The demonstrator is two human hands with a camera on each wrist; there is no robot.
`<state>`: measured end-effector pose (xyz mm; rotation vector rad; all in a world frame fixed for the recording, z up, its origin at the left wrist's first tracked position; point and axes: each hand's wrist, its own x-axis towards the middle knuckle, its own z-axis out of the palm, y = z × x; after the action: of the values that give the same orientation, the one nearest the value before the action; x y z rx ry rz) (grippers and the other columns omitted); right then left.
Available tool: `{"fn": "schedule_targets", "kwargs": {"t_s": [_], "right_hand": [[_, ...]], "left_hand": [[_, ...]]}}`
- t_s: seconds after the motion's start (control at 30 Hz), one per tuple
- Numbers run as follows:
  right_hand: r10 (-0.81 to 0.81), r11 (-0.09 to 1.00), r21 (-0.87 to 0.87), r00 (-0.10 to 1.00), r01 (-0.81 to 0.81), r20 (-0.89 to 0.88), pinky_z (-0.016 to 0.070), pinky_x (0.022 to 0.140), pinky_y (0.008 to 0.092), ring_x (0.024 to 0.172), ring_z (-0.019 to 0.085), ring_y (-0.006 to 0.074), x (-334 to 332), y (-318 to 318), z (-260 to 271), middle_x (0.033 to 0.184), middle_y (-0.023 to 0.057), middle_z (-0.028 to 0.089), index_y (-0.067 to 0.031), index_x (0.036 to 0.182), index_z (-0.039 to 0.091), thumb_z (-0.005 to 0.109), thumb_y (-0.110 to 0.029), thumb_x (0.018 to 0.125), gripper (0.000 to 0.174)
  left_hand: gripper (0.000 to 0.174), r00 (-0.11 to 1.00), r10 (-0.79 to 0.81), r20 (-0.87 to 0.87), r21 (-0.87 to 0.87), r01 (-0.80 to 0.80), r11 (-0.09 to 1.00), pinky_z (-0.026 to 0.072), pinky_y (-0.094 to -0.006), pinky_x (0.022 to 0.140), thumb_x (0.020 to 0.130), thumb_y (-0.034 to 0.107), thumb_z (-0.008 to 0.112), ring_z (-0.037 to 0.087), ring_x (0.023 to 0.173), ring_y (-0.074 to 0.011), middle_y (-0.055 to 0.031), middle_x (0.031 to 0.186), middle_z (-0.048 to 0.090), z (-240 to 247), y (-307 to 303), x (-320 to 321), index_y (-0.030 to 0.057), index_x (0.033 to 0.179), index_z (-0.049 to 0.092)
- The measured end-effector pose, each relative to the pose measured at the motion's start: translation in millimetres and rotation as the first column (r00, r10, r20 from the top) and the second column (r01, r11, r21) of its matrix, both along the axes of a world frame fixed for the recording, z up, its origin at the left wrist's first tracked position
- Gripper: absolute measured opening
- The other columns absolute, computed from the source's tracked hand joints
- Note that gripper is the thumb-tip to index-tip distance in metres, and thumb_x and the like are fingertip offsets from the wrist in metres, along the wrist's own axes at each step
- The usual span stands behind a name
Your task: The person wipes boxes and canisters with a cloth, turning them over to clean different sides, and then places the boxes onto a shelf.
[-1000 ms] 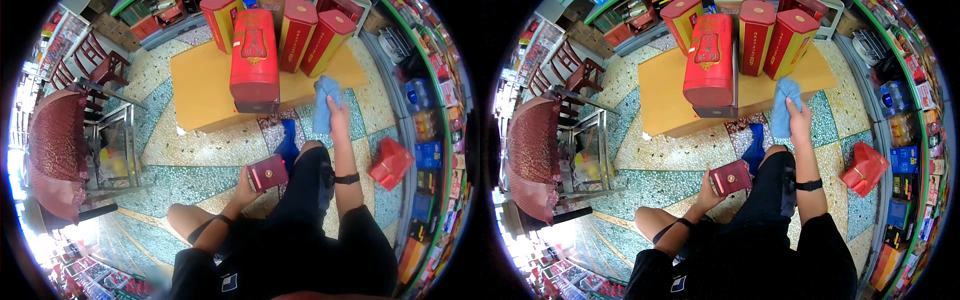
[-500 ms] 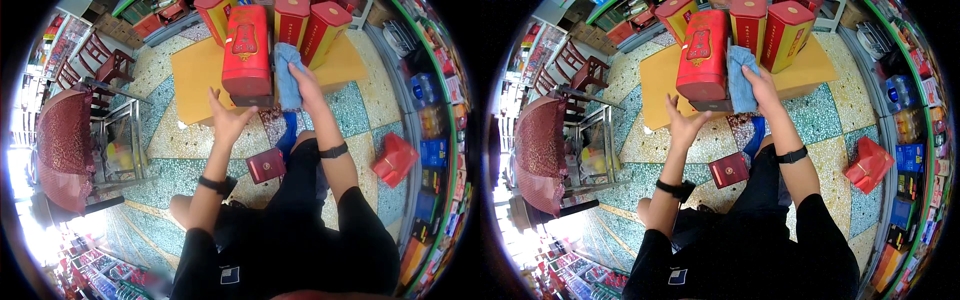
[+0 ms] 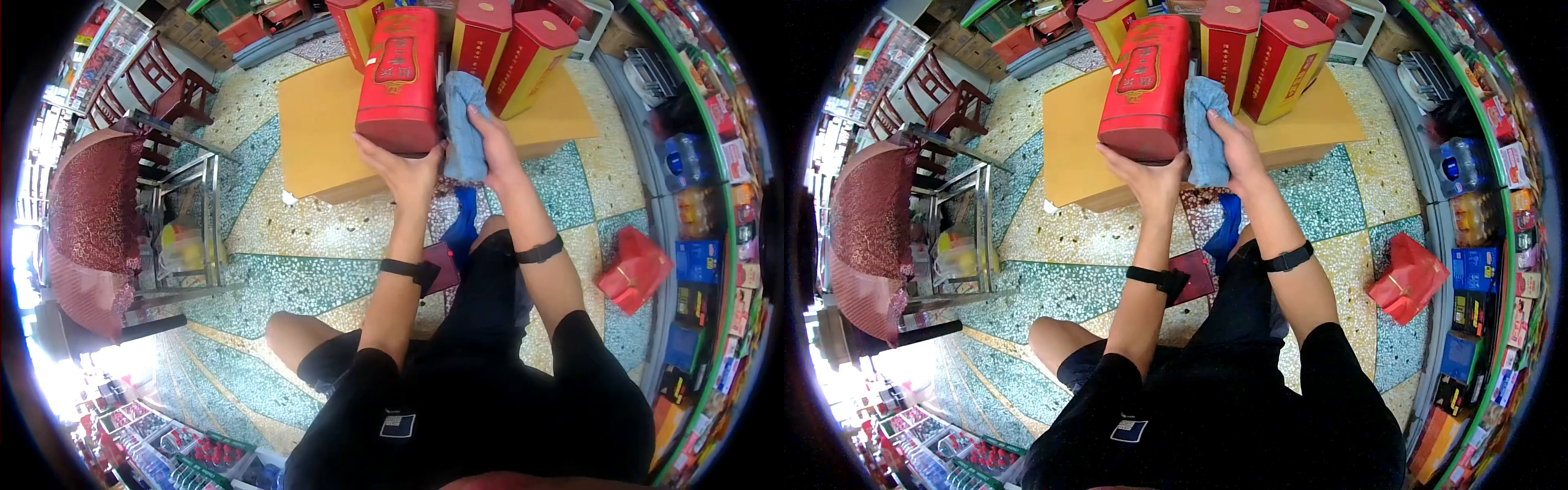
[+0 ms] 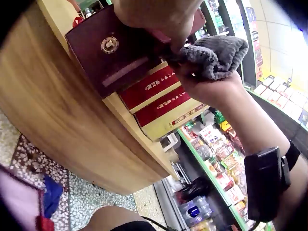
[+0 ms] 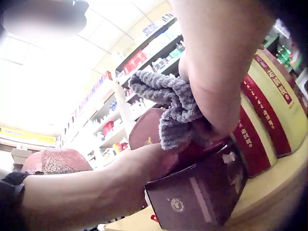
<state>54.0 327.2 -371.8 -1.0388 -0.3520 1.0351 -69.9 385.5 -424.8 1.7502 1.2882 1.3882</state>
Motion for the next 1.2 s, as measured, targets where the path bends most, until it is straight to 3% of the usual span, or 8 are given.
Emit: {"fn": "schedule_targets", "kwargs": {"t_s": [0.47,0.5,0.57,0.63,0.73,0.83,1.03,1.2], "right_hand": [[-0.096,0.994,-0.054,0.993,0.093,-0.067,0.0526,0.080,0.0288,0.094,0.066,0.0138,-3,-24,-33,0.108,0.0057,0.069,-0.0017,0.122,0.064,0.062,-0.028,0.099,0.035],[-0.041,0.999,-0.017,0.986,0.044,0.160,0.0532,0.081,0.0309,0.095,0.067,0.0172,-8,-13,-45,0.108,0.0082,0.069,-0.0016,0.122,0.064,0.063,-0.029,0.097,0.038],[-0.001,1.000,0.016,0.927,-0.006,0.376,0.0539,0.081,0.0331,0.097,0.068,0.0206,-23,1,-47,0.109,0.0107,0.070,-0.0014,0.122,0.064,0.065,-0.031,0.095,0.040],[-0.056,0.977,-0.011,0.302,0.215,0.952,0.0548,0.083,0.0407,0.100,0.067,0.0310,-42,5,-38,0.118,0.0176,0.065,-0.0048,0.123,0.064,0.068,-0.032,0.090,0.043],[0.155,0.964,-0.181,0.140,0.194,0.978,0.0546,0.085,0.0441,0.102,0.064,0.0393,-62,2,-21,0.125,0.0172,0.059,-0.0101,0.121,0.067,0.069,-0.029,0.084,0.041],[0.166,0.961,-0.188,0.124,0.201,0.978,0.0546,0.085,0.0452,0.103,0.065,0.0383,-65,8,-24,0.130,0.0171,0.055,-0.0117,0.121,0.067,0.068,-0.029,0.085,0.040],[0.185,0.955,-0.207,0.119,0.212,0.975,0.0531,0.090,0.0461,0.109,0.062,0.0388,-63,6,-27,0.136,0.0186,0.054,-0.0123,0.124,0.066,0.067,-0.033,0.086,0.043],[0.176,0.957,-0.197,0.113,0.211,0.978,0.0526,0.091,0.0457,0.111,0.062,0.0377,-61,5,-28,0.138,0.0172,0.054,-0.0128,0.125,0.066,0.067,-0.034,0.086,0.044]], "left_hand": [[0.129,0.939,-0.290,0.184,0.223,0.247,0.943,0.0381,-0.0419,0.110,0.061,0.023,0.094,0.045,0.132,-0.0311,-0.0255,0.147,0.036,88,102,-53,-0.0046,0.153,0.008],[0.126,0.940,-0.317,0.126,0.181,0.292,0.939,0.0414,-0.0410,0.106,0.063,0.020,0.093,0.050,0.126,-0.0306,-0.0255,0.142,0.041,99,113,-57,-0.0040,0.153,0.009],[0.121,0.934,-0.354,0.041,0.144,0.345,0.928,0.0483,-0.0390,0.098,0.066,0.014,0.091,0.059,0.113,-0.0300,-0.0245,0.129,0.053,118,131,-60,-0.0026,0.153,0.010],[0.121,0.923,-0.384,0.012,0.088,0.382,0.920,0.0469,-0.0384,0.100,0.064,0.017,0.092,0.057,0.116,-0.0302,-0.0256,0.131,0.051,141,141,-61,-0.0053,0.152,0.011],[0.117,0.900,-0.432,-0.052,-0.003,0.432,0.902,0.0498,-0.0351,0.097,0.064,0.021,0.091,0.057,0.118,-0.0283,-0.0264,0.133,0.050,187,137,-59,-0.0083,0.150,0.016],[0.113,0.894,-0.430,-0.122,0.120,0.444,0.888,0.0525,-0.0345,0.093,0.065,0.021,0.090,0.060,0.114,-0.0281,-0.0257,0.131,0.052,205,161,-70,-0.0087,0.148,0.019],[0.104,0.855,-0.424,-0.299,-0.201,0.377,0.904,0.0523,-0.0296,0.068,0.066,0.028,0.088,0.066,0.084,-0.0186,-0.0147,0.105,0.065,258,143,-102,-0.0015,0.147,0.029],[0.097,0.784,-0.411,-0.465,-0.334,0.275,0.902,0.0542,-0.0346,0.076,0.072,0.024,0.085,0.066,0.092,-0.0241,-0.0194,0.113,0.062,268,151,-150,0.0036,0.148,0.028]]}}
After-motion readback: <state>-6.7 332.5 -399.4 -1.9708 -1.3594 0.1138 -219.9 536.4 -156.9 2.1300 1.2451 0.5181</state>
